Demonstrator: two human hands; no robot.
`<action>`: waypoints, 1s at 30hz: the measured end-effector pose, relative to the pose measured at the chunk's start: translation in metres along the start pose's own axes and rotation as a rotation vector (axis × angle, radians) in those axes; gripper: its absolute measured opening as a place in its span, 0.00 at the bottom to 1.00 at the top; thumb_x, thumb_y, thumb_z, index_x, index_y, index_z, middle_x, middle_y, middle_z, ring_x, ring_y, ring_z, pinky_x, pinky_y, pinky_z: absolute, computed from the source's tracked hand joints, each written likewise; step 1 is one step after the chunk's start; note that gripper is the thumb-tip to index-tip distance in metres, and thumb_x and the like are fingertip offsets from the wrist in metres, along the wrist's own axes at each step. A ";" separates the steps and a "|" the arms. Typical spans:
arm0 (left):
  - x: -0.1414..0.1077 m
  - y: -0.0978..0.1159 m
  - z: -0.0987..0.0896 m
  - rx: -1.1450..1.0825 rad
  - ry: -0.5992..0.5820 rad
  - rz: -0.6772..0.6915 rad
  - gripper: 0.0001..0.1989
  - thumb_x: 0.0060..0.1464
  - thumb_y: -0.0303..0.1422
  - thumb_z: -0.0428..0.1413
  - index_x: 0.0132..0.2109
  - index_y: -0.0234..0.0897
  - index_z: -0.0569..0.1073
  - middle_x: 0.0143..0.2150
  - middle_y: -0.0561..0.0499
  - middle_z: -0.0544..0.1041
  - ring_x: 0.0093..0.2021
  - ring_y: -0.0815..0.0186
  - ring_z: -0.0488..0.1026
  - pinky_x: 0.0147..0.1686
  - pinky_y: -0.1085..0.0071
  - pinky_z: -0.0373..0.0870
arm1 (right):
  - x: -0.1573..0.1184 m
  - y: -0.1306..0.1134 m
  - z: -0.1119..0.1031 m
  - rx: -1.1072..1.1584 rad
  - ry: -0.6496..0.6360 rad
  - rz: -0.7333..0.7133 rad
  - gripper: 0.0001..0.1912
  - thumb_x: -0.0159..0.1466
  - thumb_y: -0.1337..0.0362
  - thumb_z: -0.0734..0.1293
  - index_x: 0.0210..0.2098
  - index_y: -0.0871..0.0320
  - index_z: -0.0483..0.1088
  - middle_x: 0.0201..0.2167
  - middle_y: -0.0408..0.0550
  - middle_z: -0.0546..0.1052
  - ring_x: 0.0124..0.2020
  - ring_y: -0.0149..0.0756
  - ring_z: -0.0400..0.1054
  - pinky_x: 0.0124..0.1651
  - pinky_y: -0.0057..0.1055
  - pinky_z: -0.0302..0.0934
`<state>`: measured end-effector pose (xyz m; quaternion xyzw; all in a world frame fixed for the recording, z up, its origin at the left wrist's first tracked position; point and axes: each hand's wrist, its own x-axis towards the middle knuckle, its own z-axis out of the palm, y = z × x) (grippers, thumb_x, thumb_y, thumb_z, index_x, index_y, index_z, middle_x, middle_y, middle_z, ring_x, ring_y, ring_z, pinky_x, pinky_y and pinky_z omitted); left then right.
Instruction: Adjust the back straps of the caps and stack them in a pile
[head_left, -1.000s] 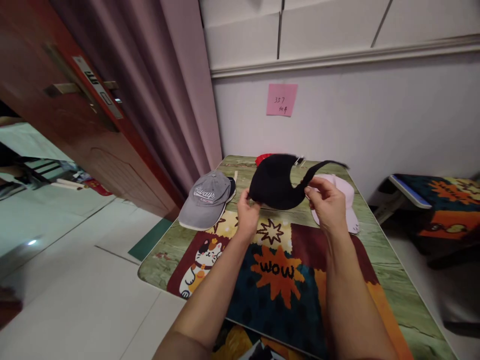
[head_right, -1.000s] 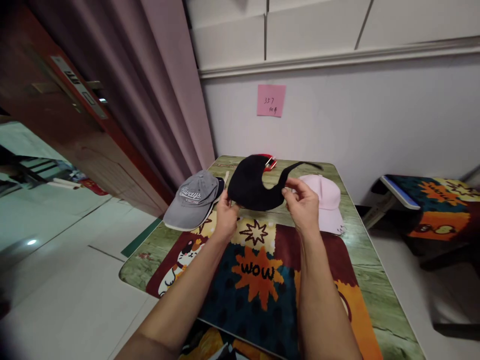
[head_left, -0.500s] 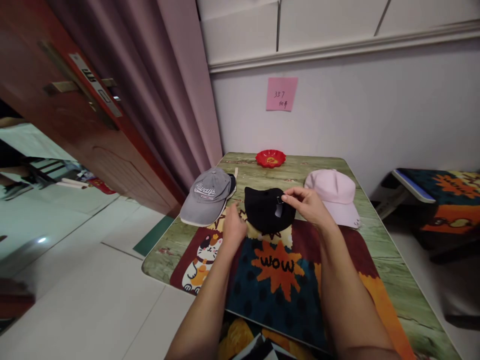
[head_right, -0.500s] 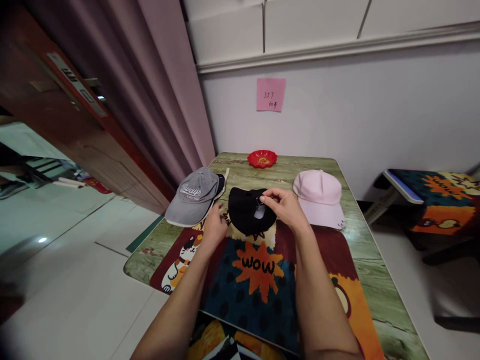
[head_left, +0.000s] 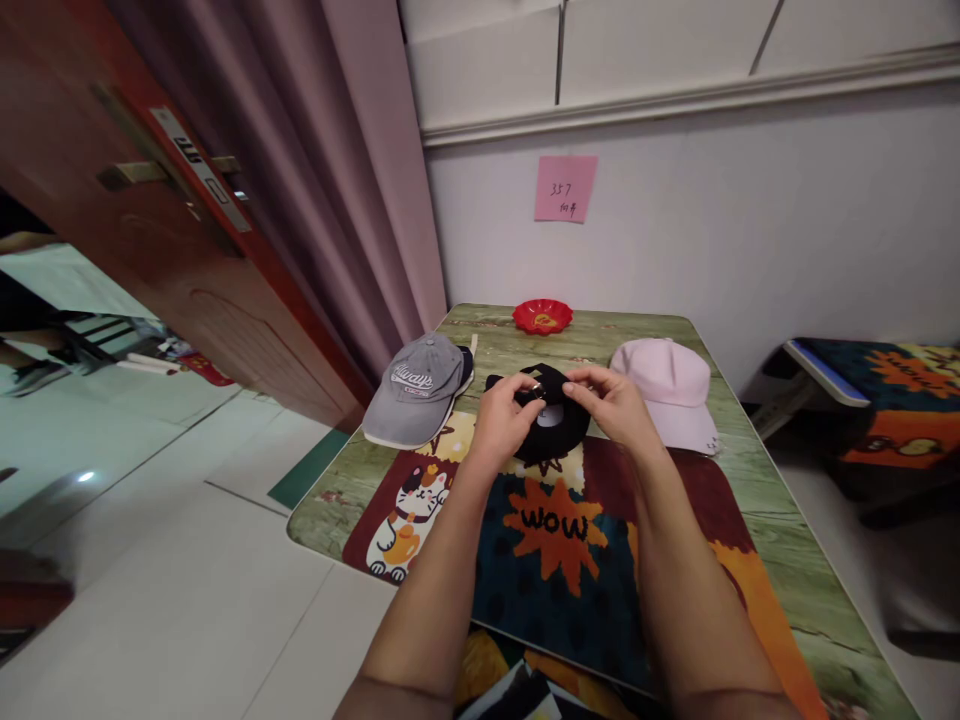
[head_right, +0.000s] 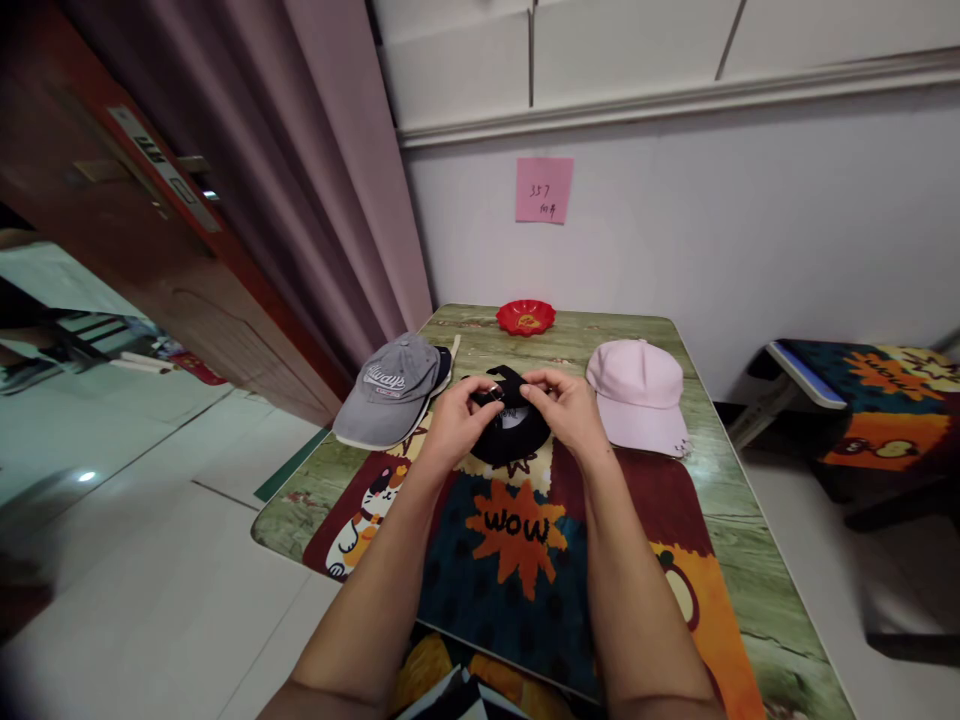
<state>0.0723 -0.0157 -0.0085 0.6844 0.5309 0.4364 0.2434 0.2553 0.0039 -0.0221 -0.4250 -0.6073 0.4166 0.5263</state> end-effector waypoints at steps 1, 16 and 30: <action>-0.003 -0.003 -0.002 -0.061 0.034 -0.011 0.08 0.52 0.29 0.60 0.41 0.39 0.72 0.38 0.53 0.75 0.24 0.73 0.65 0.28 0.74 0.63 | 0.000 -0.001 -0.001 0.007 0.034 0.000 0.12 0.56 0.58 0.71 0.37 0.57 0.75 0.30 0.44 0.76 0.29 0.33 0.66 0.31 0.29 0.58; -0.020 -0.010 0.003 0.098 0.322 0.221 0.09 0.61 0.32 0.56 0.47 0.38 0.76 0.43 0.46 0.77 0.40 0.65 0.75 0.40 0.70 0.72 | -0.012 -0.033 0.001 -0.060 0.014 -0.023 0.19 0.56 0.47 0.74 0.32 0.58 0.77 0.23 0.44 0.73 0.24 0.31 0.62 0.25 0.29 0.54; -0.018 -0.006 0.000 -0.381 0.236 -0.082 0.15 0.56 0.33 0.59 0.51 0.36 0.74 0.29 0.55 0.74 0.19 0.76 0.67 0.21 0.79 0.64 | -0.016 -0.042 -0.004 -0.571 0.259 -0.204 0.12 0.62 0.52 0.71 0.29 0.52 0.74 0.33 0.50 0.80 0.38 0.46 0.71 0.37 0.35 0.57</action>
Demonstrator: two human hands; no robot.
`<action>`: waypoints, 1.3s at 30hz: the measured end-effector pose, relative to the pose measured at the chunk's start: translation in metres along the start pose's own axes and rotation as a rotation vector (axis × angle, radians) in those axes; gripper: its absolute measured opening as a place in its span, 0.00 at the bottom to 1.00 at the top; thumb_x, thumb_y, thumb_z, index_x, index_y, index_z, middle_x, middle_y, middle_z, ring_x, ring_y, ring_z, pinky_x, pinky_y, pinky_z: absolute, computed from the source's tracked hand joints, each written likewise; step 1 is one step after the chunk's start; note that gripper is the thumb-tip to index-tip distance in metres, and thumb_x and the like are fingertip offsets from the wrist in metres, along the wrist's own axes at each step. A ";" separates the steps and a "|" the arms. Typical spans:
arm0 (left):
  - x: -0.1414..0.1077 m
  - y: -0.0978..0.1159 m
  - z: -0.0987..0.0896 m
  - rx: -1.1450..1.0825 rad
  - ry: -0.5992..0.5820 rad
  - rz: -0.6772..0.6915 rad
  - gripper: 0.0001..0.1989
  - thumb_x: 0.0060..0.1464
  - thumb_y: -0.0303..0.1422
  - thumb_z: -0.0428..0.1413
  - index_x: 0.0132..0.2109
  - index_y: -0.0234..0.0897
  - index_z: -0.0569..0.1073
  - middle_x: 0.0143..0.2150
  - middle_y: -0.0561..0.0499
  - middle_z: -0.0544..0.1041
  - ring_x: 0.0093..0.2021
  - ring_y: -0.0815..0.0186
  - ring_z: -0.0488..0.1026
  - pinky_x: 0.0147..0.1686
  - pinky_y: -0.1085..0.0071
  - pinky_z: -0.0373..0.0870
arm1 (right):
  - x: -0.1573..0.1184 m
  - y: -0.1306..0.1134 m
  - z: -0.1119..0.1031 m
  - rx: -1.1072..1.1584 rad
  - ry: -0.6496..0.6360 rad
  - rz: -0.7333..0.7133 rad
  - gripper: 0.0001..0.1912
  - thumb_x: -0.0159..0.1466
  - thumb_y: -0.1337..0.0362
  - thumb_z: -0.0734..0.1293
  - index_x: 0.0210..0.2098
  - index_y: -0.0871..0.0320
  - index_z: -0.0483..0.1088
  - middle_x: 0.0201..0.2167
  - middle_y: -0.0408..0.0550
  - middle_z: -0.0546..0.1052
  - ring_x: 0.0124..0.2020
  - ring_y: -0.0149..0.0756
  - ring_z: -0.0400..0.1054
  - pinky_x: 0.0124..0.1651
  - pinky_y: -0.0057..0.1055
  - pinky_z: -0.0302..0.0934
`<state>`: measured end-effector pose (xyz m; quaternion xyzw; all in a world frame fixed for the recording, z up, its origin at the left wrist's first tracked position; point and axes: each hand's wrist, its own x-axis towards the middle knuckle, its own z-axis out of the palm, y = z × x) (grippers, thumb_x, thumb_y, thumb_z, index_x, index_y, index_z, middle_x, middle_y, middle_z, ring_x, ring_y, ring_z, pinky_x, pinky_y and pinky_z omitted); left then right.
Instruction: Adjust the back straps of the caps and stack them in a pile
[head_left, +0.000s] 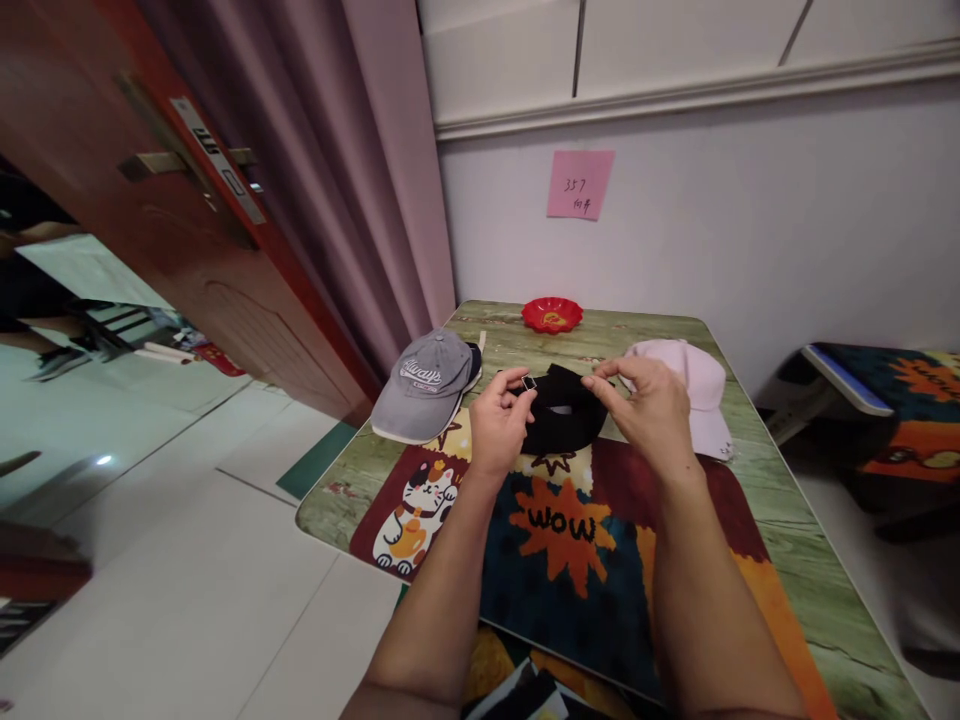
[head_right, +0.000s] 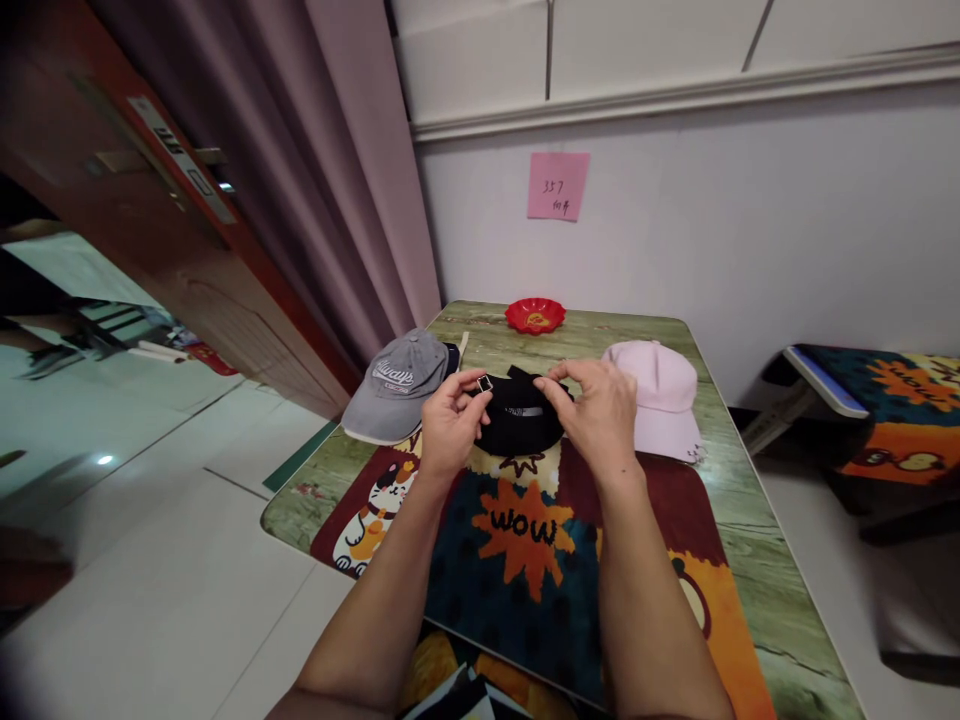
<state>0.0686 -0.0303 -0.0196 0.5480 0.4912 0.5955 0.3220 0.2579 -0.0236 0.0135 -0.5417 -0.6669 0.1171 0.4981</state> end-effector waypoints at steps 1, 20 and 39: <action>0.000 0.001 0.000 -0.047 -0.008 -0.021 0.15 0.55 0.33 0.59 0.50 0.36 0.74 0.31 0.54 0.74 0.19 0.76 0.67 0.18 0.79 0.62 | 0.000 0.000 0.001 0.062 0.012 -0.011 0.11 0.64 0.53 0.69 0.30 0.52 0.73 0.36 0.50 0.80 0.41 0.46 0.71 0.38 0.36 0.58; 0.002 0.006 -0.009 -0.080 -0.036 0.012 0.09 0.52 0.31 0.61 0.42 0.38 0.71 0.35 0.54 0.74 0.21 0.77 0.66 0.21 0.78 0.63 | -0.005 -0.011 0.028 0.754 -0.320 0.401 0.18 0.54 0.52 0.74 0.35 0.56 0.68 0.30 0.47 0.79 0.26 0.30 0.65 0.28 0.27 0.58; 0.001 0.000 -0.013 0.142 -0.278 0.229 0.21 0.62 0.32 0.54 0.62 0.42 0.72 0.53 0.45 0.76 0.36 0.68 0.76 0.37 0.72 0.74 | -0.005 -0.007 0.041 0.755 -0.359 0.439 0.16 0.57 0.51 0.71 0.26 0.57 0.71 0.20 0.42 0.73 0.18 0.26 0.53 0.22 0.27 0.46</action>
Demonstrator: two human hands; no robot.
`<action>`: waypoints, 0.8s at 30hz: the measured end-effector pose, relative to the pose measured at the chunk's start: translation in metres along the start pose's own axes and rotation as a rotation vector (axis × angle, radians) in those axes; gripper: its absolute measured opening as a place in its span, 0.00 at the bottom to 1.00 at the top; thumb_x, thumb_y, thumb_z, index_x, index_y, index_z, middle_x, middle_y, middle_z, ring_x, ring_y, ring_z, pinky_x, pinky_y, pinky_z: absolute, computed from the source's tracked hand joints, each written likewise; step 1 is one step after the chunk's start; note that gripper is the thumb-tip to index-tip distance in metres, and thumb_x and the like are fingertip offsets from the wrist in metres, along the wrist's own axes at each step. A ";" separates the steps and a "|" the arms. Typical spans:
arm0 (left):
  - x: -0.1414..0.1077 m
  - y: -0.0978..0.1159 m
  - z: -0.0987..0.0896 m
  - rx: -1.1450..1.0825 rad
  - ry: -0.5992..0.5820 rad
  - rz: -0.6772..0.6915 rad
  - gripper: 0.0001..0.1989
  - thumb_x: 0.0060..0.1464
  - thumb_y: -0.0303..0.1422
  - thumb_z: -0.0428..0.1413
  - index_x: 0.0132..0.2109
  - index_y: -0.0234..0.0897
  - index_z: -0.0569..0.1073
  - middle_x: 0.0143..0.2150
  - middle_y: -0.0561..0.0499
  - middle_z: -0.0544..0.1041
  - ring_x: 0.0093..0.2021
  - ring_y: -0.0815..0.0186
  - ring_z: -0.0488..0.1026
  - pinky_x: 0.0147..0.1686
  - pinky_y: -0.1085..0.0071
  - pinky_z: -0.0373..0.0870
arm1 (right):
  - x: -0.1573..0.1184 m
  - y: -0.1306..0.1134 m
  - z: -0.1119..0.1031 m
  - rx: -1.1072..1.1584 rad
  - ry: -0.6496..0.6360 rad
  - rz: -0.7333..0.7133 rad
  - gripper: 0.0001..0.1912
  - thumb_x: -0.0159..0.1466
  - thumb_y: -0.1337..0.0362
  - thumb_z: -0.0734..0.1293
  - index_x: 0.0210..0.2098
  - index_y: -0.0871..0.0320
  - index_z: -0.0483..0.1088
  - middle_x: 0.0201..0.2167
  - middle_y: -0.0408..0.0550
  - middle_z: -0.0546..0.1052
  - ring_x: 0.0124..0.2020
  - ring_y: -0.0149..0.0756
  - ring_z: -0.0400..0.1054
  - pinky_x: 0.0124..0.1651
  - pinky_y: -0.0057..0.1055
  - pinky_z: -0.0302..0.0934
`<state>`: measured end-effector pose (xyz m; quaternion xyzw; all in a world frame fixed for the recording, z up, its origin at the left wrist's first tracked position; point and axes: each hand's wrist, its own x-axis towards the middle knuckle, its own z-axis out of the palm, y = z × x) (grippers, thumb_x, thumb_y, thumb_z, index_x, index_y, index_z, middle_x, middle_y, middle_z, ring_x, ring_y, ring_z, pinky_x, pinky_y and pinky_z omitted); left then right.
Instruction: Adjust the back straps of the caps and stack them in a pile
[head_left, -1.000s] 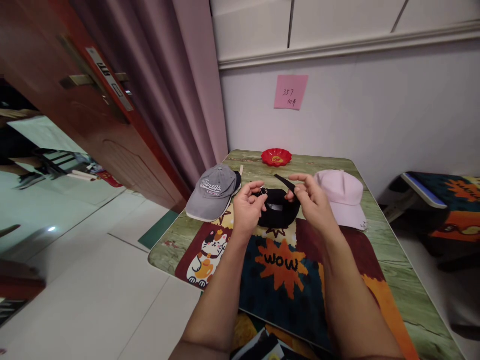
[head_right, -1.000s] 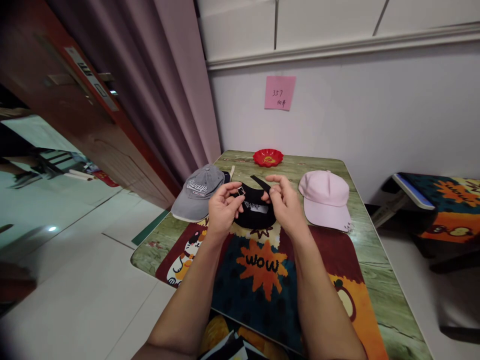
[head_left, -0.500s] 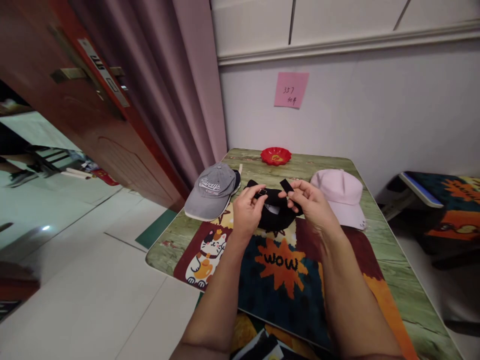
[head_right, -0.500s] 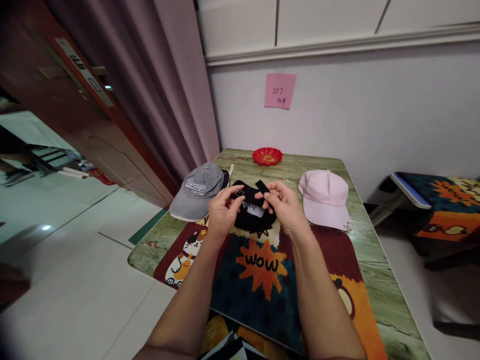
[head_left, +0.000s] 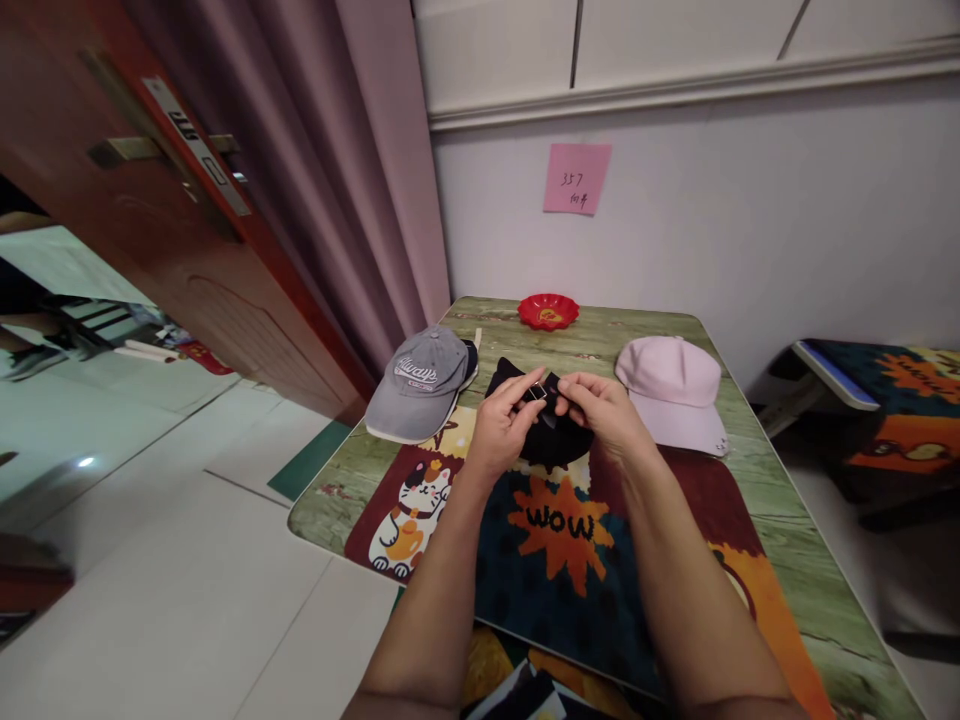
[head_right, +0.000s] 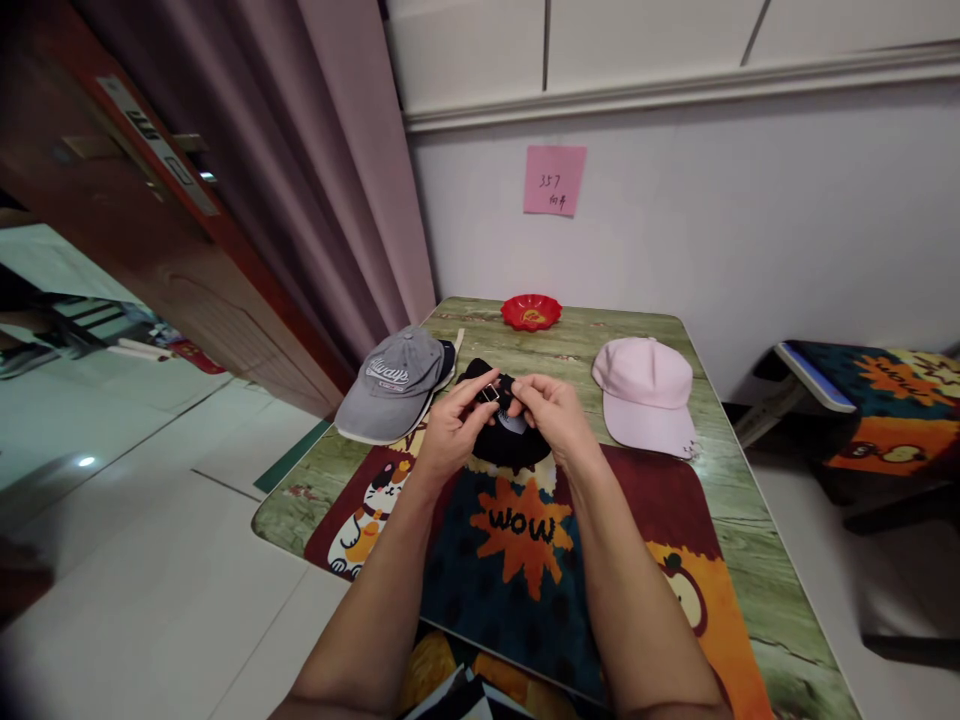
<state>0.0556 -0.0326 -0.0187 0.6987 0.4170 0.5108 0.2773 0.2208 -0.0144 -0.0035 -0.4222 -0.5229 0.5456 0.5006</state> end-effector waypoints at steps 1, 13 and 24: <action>0.000 0.000 0.000 -0.025 -0.012 -0.012 0.22 0.62 0.32 0.54 0.62 0.43 0.72 0.54 0.45 0.75 0.34 0.70 0.75 0.35 0.73 0.74 | 0.000 0.000 0.001 0.000 -0.006 0.001 0.15 0.57 0.51 0.71 0.26 0.57 0.71 0.20 0.42 0.73 0.17 0.26 0.53 0.22 0.28 0.46; -0.001 0.002 0.002 -0.155 -0.073 -0.069 0.23 0.62 0.35 0.55 0.64 0.42 0.70 0.55 0.44 0.74 0.31 0.73 0.72 0.31 0.75 0.73 | -0.004 -0.006 -0.001 -0.026 -0.167 0.021 0.17 0.58 0.52 0.69 0.21 0.57 0.68 0.17 0.41 0.69 0.18 0.25 0.52 0.22 0.28 0.44; -0.002 0.007 0.002 -0.216 -0.162 -0.144 0.18 0.63 0.34 0.52 0.59 0.39 0.63 0.48 0.46 0.77 0.32 0.71 0.72 0.34 0.74 0.71 | -0.003 -0.004 -0.012 -0.079 -0.247 0.018 0.13 0.60 0.54 0.69 0.27 0.58 0.70 0.18 0.38 0.68 0.19 0.25 0.53 0.24 0.26 0.45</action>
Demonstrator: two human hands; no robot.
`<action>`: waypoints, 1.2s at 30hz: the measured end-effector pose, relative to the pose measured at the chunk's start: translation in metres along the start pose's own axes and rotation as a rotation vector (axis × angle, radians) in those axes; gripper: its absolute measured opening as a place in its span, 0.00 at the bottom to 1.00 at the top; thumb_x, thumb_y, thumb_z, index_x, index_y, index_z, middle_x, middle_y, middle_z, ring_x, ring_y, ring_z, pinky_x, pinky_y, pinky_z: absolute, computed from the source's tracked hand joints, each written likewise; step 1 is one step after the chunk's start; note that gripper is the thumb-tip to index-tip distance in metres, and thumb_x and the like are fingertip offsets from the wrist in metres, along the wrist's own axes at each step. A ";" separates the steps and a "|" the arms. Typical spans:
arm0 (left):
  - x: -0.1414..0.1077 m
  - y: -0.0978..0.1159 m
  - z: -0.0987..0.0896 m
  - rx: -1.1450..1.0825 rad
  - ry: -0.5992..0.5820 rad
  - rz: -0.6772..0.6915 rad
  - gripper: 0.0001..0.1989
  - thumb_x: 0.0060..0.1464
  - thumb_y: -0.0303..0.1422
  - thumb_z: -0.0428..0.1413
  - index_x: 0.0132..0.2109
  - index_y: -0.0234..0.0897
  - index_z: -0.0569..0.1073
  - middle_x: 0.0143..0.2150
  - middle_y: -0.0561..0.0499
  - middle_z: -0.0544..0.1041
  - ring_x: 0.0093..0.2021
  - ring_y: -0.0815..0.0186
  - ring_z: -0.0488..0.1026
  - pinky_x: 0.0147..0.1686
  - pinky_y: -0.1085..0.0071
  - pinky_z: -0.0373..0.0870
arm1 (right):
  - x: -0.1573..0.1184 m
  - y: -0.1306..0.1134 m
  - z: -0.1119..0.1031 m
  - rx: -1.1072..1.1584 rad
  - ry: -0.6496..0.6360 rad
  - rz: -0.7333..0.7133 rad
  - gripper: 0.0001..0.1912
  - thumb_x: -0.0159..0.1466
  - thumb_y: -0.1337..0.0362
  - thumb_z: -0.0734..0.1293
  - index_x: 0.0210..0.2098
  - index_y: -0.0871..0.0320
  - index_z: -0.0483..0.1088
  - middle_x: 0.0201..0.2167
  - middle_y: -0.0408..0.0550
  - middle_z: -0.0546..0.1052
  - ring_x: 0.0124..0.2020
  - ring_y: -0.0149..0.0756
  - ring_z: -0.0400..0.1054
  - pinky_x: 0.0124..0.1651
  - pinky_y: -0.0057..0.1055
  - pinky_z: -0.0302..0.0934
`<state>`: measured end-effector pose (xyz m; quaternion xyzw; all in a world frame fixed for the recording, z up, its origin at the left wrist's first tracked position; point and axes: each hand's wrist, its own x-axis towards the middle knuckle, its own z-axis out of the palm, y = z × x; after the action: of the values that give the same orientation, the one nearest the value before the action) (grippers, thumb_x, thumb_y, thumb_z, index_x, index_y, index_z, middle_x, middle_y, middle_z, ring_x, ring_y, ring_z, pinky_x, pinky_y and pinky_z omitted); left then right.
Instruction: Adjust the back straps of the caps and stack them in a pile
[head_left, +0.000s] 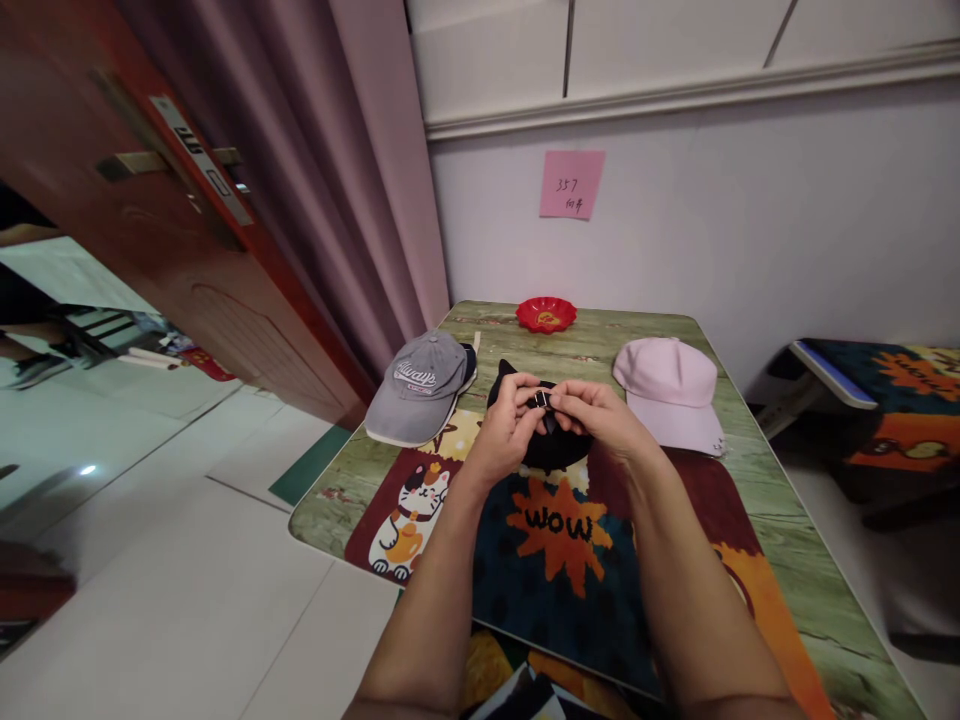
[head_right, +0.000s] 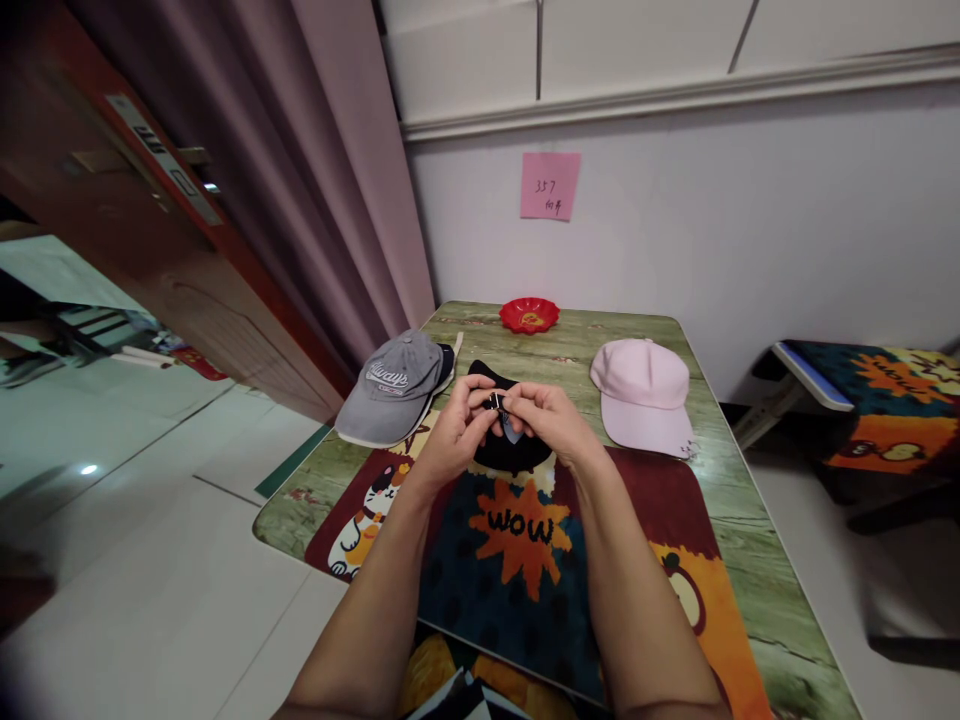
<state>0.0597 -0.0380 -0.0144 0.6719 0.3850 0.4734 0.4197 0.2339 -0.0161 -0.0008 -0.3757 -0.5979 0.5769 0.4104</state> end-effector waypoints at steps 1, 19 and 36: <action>0.000 0.000 0.000 -0.007 0.013 -0.004 0.15 0.63 0.34 0.52 0.55 0.39 0.64 0.45 0.47 0.77 0.32 0.71 0.73 0.33 0.75 0.71 | 0.000 0.000 0.000 0.001 0.001 0.005 0.13 0.60 0.54 0.69 0.28 0.58 0.70 0.18 0.38 0.68 0.19 0.24 0.53 0.24 0.26 0.45; 0.001 0.008 -0.006 0.094 0.150 0.000 0.12 0.51 0.31 0.62 0.44 0.35 0.76 0.36 0.50 0.74 0.27 0.73 0.68 0.23 0.78 0.60 | -0.002 -0.003 0.006 -0.011 0.027 -0.077 0.17 0.65 0.48 0.67 0.36 0.57 0.67 0.21 0.39 0.72 0.20 0.26 0.58 0.24 0.25 0.50; 0.004 0.015 -0.003 -0.272 0.369 -0.203 0.11 0.45 0.36 0.65 0.34 0.34 0.76 0.18 0.57 0.70 0.17 0.76 0.62 0.16 0.80 0.54 | 0.001 0.000 0.009 -0.524 0.164 -0.400 0.13 0.58 0.61 0.74 0.43 0.52 0.77 0.32 0.43 0.79 0.33 0.36 0.72 0.38 0.31 0.61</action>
<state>0.0593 -0.0392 0.0019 0.4694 0.4533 0.5911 0.4741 0.2258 -0.0188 -0.0005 -0.3890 -0.7526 0.2797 0.4518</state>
